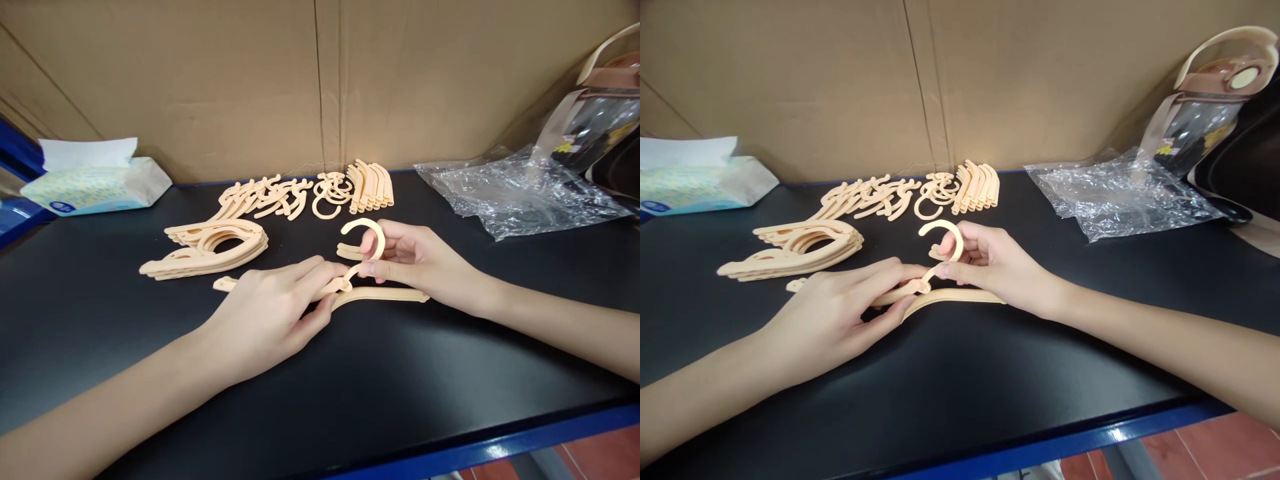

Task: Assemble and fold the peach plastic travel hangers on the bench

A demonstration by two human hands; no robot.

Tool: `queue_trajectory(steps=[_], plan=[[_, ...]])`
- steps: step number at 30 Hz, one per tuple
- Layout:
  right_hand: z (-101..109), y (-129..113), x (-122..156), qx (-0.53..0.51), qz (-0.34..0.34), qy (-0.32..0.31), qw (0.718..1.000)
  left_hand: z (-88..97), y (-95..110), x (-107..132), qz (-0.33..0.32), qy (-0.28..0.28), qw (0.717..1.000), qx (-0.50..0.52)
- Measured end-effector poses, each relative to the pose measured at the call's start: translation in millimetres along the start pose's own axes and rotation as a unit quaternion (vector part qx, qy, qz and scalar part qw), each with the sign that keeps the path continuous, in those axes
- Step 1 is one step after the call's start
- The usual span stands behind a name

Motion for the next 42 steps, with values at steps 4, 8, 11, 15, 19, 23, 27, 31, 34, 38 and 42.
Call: queue_trajectory(steps=[4,8,11,15,19,23,27,31,34,38,42], plan=[[-0.9,-0.1,3.1,0.124,0.01,0.008,0.992,1.6,2.1,0.3,0.054,-0.04,0.994,0.089],[-1.1,-2.3,5.0,0.238,0.051,0.025,0.97,3.6,0.5,-2.5,0.152,-0.071,0.961,0.222],[-1.3,-2.8,6.9,0.321,0.095,0.011,0.942,3.1,-2.9,-6.2,0.192,-0.069,0.93,0.306],[-1.1,0.0,9.7,0.367,0.141,-0.043,0.918,0.6,-8.2,-7.7,0.237,-0.077,0.882,0.399],[0.0,2.1,12.1,0.409,0.187,-0.076,0.89,2.1,-8.1,-5.9,0.265,-0.114,0.833,0.472],[0.0,2.1,12.6,0.424,0.231,-0.088,0.871,4.5,-5.4,-5.7,0.264,-0.117,0.816,0.501],[-3.2,0.9,12.0,0.447,0.254,-0.094,0.852,5.7,-6.3,-7.4,0.253,-0.122,0.818,0.501],[-6.7,-1.3,12.8,0.467,0.27,-0.085,0.838,6.8,-9.5,-7.6,0.251,-0.13,0.825,0.49],[-8.4,-1.8,14.7,0.487,0.271,-0.093,0.825,5.6,-10.5,-6.5,0.256,-0.132,0.816,0.502],[-9.5,-1.7,17.5,0.5,0.255,-0.106,0.821,3.6,-9.5,-5.4,0.262,-0.133,0.8,0.523],[-8.4,-5.1,19.7,0.487,0.249,-0.076,0.834,3.6,-7.8,-6.3,0.237,-0.133,0.814,0.514]])
Point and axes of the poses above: each hand's wrist, its own x-axis away from the middle knuckle, its own z-axis out of the back of the hand, y = z × x, the point moved 1 cm from there along -x, towards the middle knuckle, and after that the axes turned 1 degree about -y, right-handed, at the moved point
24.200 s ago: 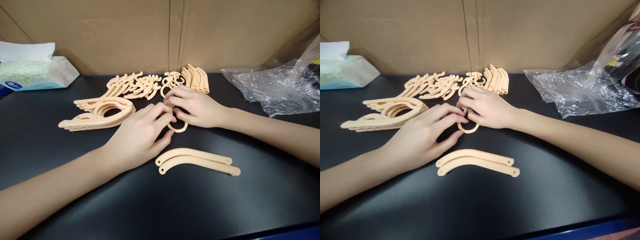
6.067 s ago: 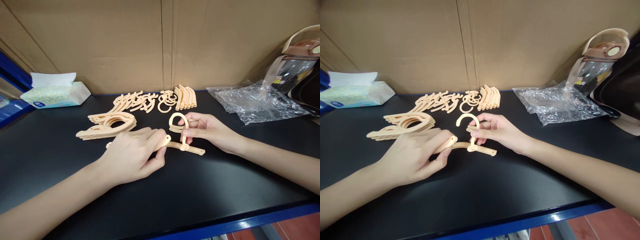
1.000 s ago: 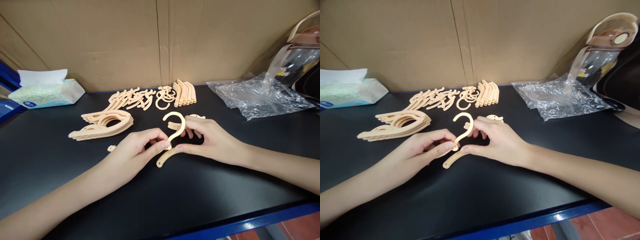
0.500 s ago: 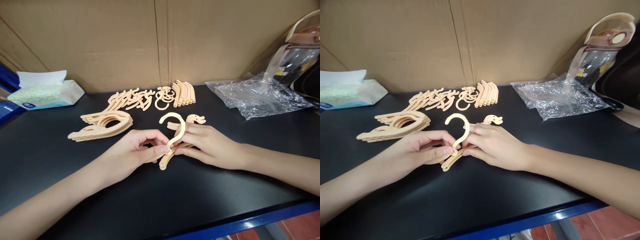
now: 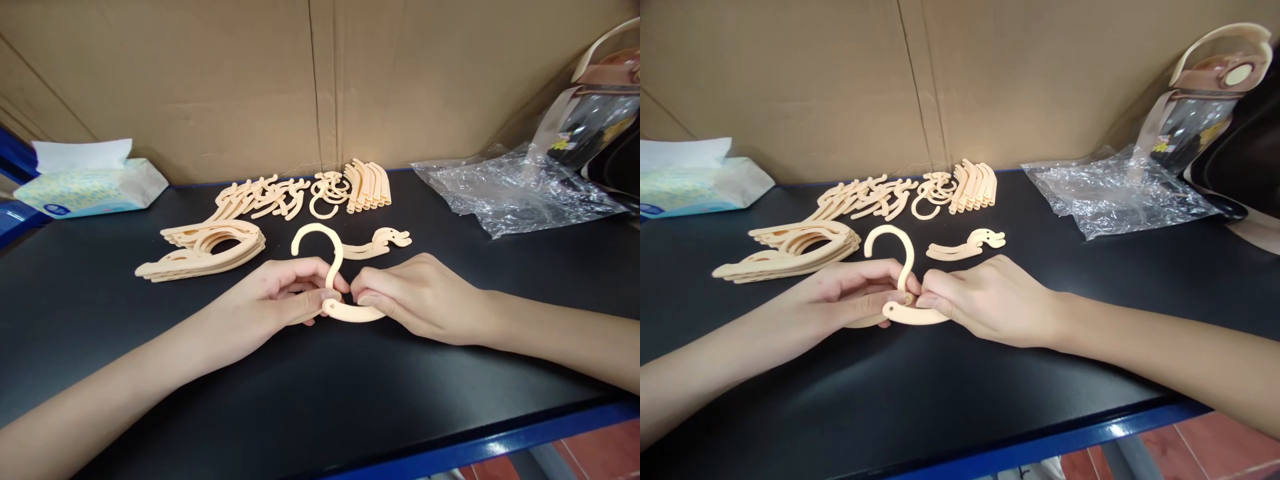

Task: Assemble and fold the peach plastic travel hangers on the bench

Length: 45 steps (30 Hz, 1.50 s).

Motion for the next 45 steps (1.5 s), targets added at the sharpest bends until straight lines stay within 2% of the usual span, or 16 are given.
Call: queue_trajectory(steps=[6,12,19,26,30,36,45], plan=[[7.4,1.2,0.8,-0.033,-0.078,0.011,0.996,-1.3,0.7,-0.7,-0.015,0.024,0.999,-0.032],[4.2,5.5,2.8,-0.002,-0.106,0.019,0.994,0.9,1.1,-0.7,-0.006,0.045,0.998,-0.043],[5.7,5.6,4.5,0.075,-0.07,0.028,0.994,5.0,-4.5,1.6,0.013,0.057,0.998,-0.032],[3.6,0.9,5.6,0.157,0.013,0.062,0.986,7.1,-5.7,2.0,0.04,0.038,0.998,-0.026],[1.0,2.1,6.2,0.159,0.006,0.073,0.985,9.4,-3.8,0.8,0.06,0.021,0.998,-0.025],[-0.1,4.9,6.0,0.176,-0.012,0.058,0.983,10.7,-0.3,2.1,0.112,0.003,0.994,-0.01],[2.0,1.2,5.3,0.231,0.065,0.075,0.968,9.0,-2.3,1.6,0.105,-0.006,0.994,-0.002]])
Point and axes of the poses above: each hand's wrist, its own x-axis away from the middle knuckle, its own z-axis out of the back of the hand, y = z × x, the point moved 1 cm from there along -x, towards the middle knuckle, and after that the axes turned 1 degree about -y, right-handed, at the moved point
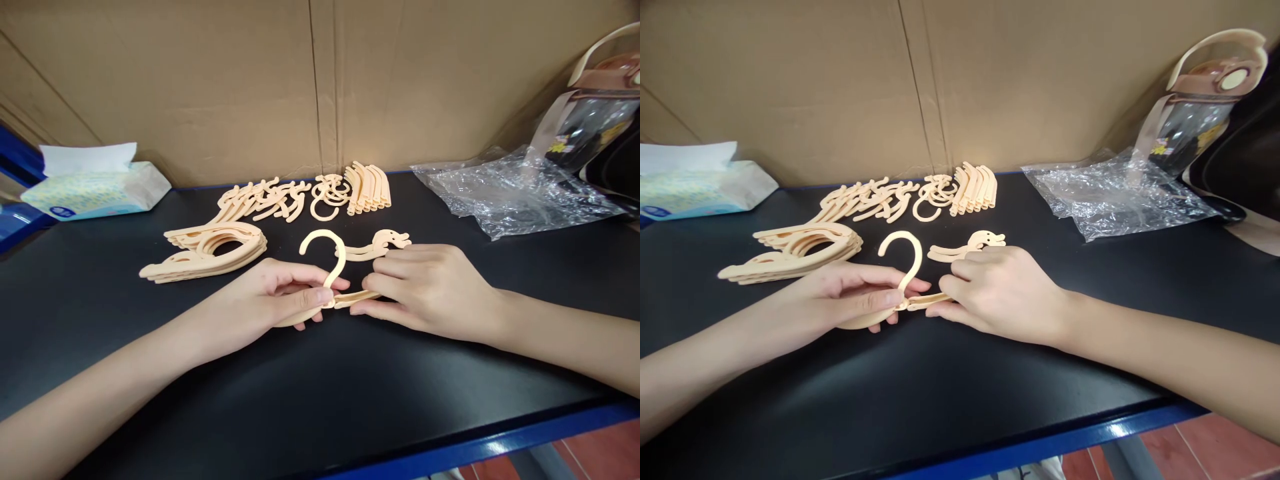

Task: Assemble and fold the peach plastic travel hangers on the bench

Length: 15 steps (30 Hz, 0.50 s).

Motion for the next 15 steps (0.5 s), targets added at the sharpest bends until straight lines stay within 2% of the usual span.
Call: queue_trajectory(steps=[6,15], plan=[[-0.6,-2.3,-1.3,-0.001,0.001,0.007,1.0,-0.6,3.2,0.0,-0.022,-0.03,0.999,-0.007],[-2.5,-4.8,-2.4,0.011,0.001,0.025,1.0,-5.2,5.8,1.1,-0.044,-0.017,0.999,-0.01]])
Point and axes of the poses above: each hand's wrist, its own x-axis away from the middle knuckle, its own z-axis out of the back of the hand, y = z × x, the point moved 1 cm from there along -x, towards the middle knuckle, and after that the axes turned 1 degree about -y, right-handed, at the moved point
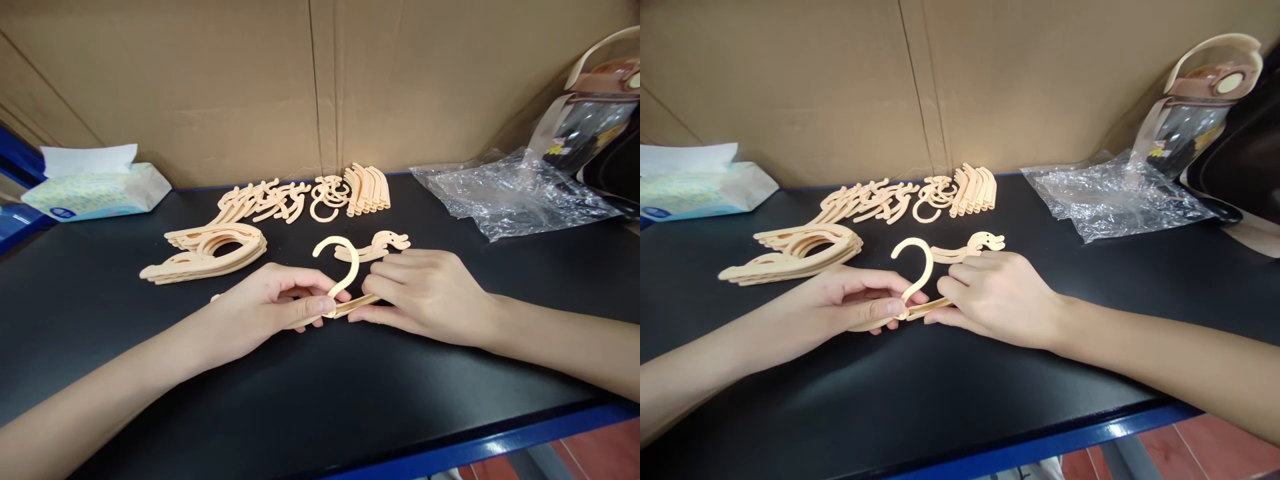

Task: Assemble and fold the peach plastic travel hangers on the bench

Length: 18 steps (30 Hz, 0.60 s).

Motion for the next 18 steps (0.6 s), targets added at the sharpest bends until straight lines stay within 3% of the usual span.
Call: queue_trajectory(steps=[18], plan=[[0.2,-4.7,2.1,-0.016,-0.003,-0.006,1.0,-8.6,13.8,5.6,0.017,0.021,1.0,-0.004]])
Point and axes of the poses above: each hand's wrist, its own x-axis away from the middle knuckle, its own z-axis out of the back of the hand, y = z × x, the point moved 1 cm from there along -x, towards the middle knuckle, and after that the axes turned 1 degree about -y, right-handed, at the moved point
